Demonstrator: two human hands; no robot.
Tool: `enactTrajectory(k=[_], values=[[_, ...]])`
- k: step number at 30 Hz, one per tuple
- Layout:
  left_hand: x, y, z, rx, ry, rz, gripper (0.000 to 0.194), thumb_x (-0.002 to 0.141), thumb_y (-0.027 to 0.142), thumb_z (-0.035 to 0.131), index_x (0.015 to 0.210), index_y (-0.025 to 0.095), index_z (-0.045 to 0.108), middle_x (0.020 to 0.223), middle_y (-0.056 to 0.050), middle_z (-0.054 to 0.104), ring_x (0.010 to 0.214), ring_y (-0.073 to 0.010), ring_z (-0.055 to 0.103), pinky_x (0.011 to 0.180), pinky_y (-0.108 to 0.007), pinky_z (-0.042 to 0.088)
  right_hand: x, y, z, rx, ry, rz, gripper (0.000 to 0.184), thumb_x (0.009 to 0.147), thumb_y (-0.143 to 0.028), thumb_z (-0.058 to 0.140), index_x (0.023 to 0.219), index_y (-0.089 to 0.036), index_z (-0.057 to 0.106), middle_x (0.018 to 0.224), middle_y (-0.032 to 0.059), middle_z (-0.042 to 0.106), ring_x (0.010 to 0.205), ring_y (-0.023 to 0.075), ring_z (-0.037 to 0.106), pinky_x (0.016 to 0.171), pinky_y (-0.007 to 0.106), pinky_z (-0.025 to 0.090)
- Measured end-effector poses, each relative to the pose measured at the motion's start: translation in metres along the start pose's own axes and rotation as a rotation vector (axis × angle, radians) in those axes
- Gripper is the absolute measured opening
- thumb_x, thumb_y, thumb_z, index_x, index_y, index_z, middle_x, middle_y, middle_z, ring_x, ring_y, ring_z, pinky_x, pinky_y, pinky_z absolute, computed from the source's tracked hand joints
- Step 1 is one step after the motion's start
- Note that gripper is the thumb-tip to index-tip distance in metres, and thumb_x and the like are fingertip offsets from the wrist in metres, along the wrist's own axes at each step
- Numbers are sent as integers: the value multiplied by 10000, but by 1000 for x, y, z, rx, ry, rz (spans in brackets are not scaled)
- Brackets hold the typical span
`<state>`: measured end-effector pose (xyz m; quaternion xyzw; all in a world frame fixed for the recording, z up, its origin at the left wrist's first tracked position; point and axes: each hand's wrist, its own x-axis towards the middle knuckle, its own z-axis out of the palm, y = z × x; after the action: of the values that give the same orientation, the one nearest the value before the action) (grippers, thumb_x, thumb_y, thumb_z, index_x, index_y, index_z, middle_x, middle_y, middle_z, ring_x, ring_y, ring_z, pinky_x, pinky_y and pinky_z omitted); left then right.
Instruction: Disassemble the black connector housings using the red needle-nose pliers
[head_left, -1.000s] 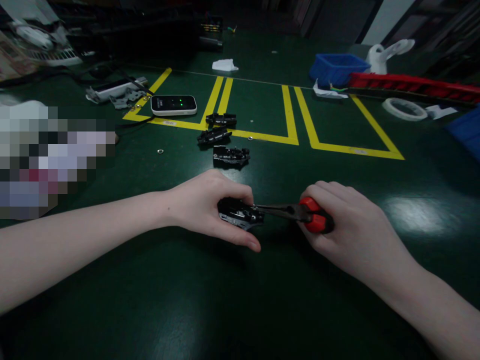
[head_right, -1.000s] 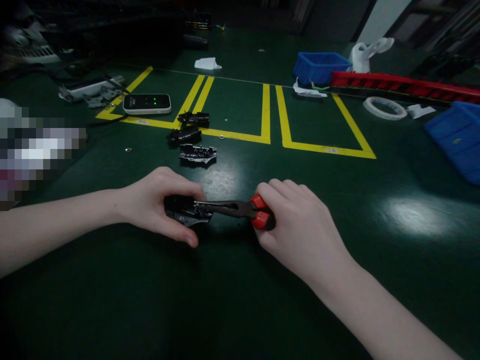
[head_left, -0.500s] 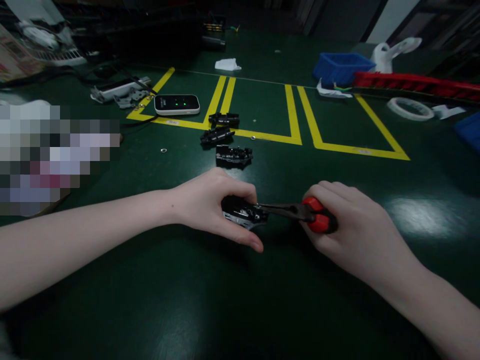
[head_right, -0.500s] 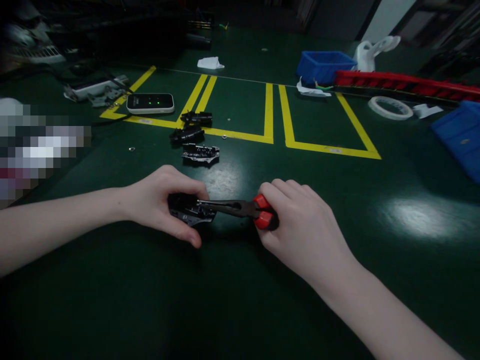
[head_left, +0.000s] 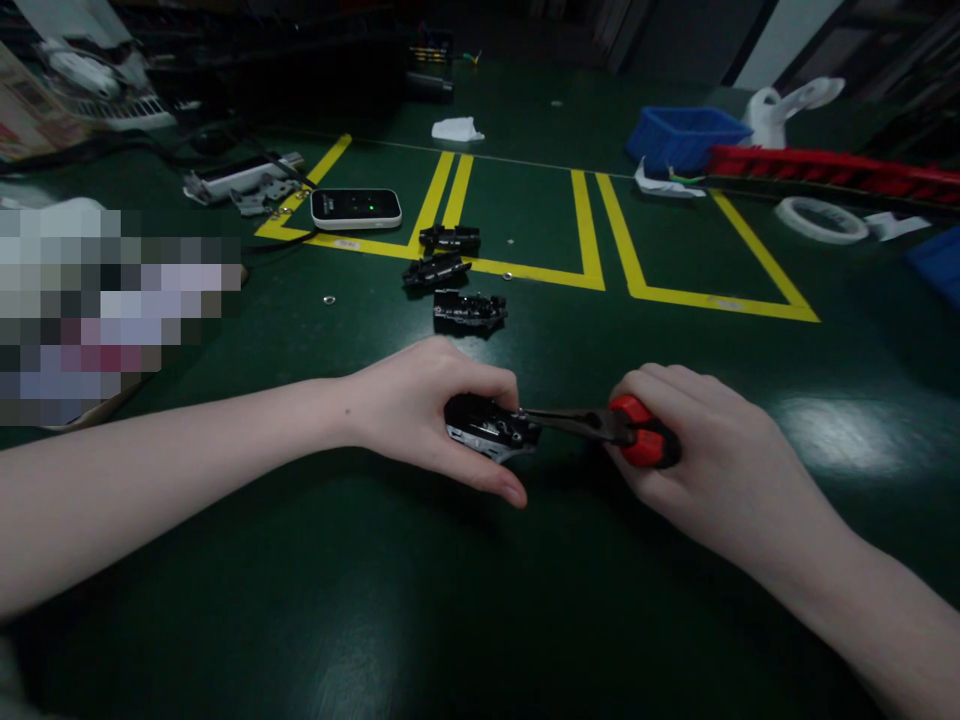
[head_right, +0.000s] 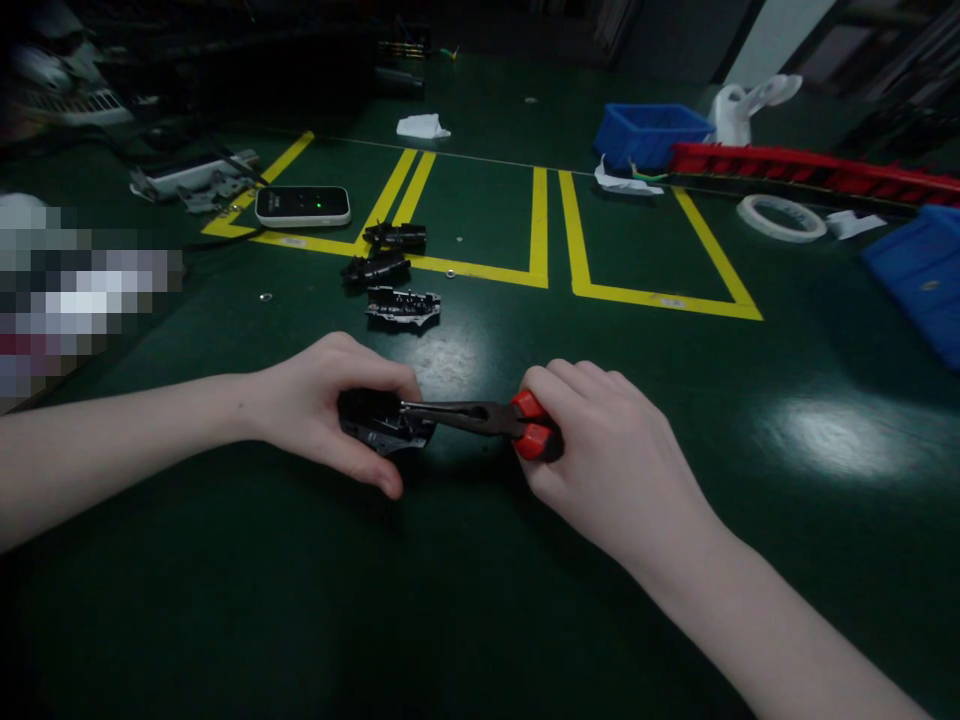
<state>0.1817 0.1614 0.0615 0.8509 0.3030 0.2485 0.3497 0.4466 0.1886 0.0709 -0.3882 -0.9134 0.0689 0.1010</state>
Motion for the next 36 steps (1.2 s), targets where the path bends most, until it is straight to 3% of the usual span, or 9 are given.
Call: enactTrajectory(k=[8,13,22,27,33,36], values=[[-1,3,2,21,14,-29,345,762,420,838,895,136,695,706,37,648,587,-85,549,537,-205,391,-2,7,-6,-68,33,-75,85,698,-259,519,772,-266,477,746,70,568,653,261,540,539,423,441],[-1,3,2,31,31,-13,373,758,404,847,980,130,724,837,-11,712,711,-124,628,627,-226,460,-2,10,-7,-91,23,-97,88,693,-279,525,773,-262,492,731,70,572,635,258,535,519,419,434],[-2,0,3,83,34,12,444,749,440,850,1063,143,747,861,-13,651,725,-127,573,618,-234,435,-5,11,-5,-45,32,-77,78,721,-254,542,777,-270,490,730,57,574,639,253,536,533,408,433],[-3,2,6,331,5,-35,471,782,526,795,1078,164,737,1005,-57,631,809,-169,580,616,-261,401,-8,14,-2,43,21,-31,70,766,-266,547,768,-279,478,710,36,567,624,246,542,512,393,436],[-2,0,7,388,35,-11,574,795,622,738,1173,192,698,1121,-81,651,993,-245,582,813,-348,397,-7,10,0,24,-2,19,68,744,-283,552,757,-278,484,721,45,575,637,245,541,521,401,451],[-3,0,5,284,102,31,415,886,514,694,1162,203,702,1099,-54,676,1022,-230,591,914,-369,357,-5,7,-1,9,-2,25,76,724,-279,558,750,-269,487,738,52,578,645,244,542,533,401,451]])
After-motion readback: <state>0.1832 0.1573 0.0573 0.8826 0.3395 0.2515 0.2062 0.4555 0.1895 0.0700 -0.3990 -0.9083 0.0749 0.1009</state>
